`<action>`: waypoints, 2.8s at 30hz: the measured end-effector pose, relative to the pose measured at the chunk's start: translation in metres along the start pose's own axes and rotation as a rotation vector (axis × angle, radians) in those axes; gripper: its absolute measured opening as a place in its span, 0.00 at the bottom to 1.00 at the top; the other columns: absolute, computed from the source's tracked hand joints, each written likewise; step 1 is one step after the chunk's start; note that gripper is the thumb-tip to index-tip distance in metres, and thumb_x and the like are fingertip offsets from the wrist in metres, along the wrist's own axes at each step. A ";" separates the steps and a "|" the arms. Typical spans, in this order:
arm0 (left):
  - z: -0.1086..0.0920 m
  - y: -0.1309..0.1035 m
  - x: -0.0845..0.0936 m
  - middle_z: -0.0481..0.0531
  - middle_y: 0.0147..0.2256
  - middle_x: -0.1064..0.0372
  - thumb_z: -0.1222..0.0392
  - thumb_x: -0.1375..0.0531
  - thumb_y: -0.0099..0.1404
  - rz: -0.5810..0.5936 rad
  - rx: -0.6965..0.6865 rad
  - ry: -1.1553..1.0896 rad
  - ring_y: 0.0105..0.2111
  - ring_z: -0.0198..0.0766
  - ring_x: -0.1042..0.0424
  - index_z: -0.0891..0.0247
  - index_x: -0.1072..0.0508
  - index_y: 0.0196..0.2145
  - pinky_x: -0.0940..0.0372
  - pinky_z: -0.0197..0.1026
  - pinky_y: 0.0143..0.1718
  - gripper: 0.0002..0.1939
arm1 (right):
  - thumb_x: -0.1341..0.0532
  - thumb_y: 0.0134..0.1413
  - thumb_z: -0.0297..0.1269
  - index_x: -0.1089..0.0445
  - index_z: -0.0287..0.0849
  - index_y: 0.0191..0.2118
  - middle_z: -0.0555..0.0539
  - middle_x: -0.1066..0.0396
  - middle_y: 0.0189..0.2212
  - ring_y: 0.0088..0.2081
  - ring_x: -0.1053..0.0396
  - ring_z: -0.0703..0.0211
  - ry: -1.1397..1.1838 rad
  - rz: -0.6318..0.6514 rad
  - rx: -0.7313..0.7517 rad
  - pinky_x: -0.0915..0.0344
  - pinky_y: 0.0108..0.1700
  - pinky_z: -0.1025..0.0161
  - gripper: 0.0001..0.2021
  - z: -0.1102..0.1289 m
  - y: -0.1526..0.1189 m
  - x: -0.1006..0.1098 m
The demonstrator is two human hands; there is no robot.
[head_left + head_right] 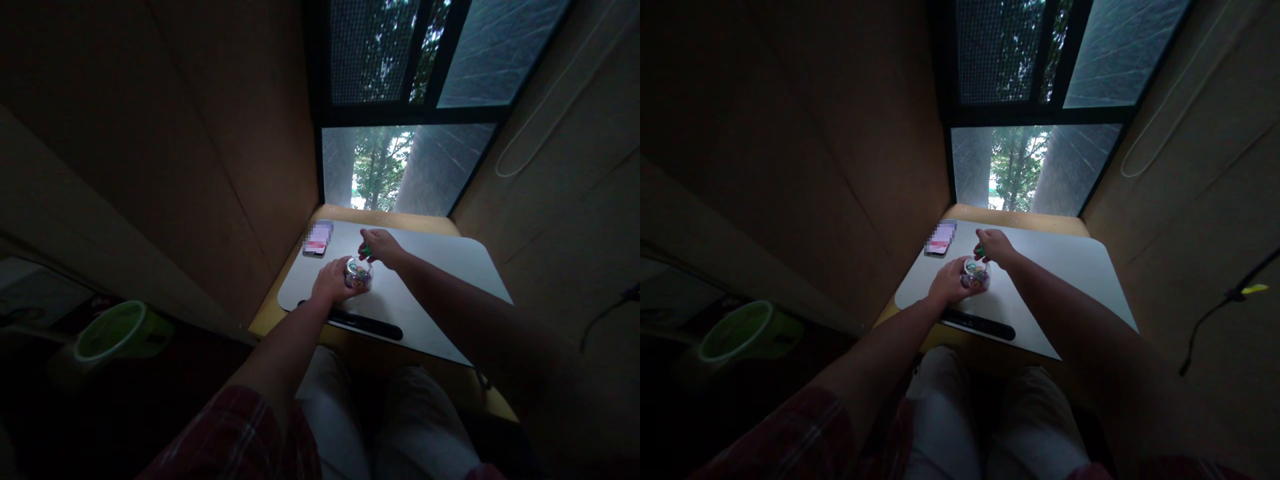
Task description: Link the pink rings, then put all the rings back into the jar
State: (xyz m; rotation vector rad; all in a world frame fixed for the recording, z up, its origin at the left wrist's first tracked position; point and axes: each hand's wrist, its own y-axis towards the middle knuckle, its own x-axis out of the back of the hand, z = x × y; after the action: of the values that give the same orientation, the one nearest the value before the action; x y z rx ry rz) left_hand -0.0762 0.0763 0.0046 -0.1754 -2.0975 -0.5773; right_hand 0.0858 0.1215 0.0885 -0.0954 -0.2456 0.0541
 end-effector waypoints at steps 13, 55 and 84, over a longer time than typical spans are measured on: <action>0.001 0.000 -0.001 0.56 0.49 0.30 0.32 0.35 0.49 -0.013 -0.015 -0.019 0.48 0.50 0.31 0.53 0.38 0.58 0.36 0.49 0.50 0.44 | 0.49 0.68 0.40 0.40 0.41 0.31 0.48 0.29 0.19 0.21 0.28 0.60 0.112 0.063 -0.099 0.32 0.21 0.66 0.13 0.009 -0.006 -0.001; -0.003 -0.001 0.002 0.55 0.50 0.31 0.31 0.35 0.49 0.013 0.022 0.040 0.48 0.49 0.32 0.56 0.39 0.59 0.37 0.48 0.50 0.46 | 0.51 0.70 0.38 0.36 0.38 0.30 0.41 0.23 0.26 0.25 0.25 0.59 0.170 0.158 -0.115 0.27 0.29 0.63 0.16 0.021 -0.011 0.004; -0.006 0.000 0.006 0.53 0.48 0.30 0.34 0.34 0.49 0.030 0.043 0.008 0.48 0.49 0.31 0.51 0.38 0.59 0.37 0.48 0.50 0.43 | 0.45 0.66 0.41 0.35 0.38 0.28 0.43 0.23 0.23 0.23 0.26 0.61 0.039 0.211 -0.108 0.29 0.26 0.67 0.16 -0.001 -0.008 -0.002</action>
State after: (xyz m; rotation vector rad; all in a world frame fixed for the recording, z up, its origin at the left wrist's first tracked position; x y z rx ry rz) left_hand -0.0752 0.0732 0.0119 -0.1791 -2.0940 -0.5141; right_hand 0.0846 0.1130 0.0877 -0.2293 -0.1988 0.2485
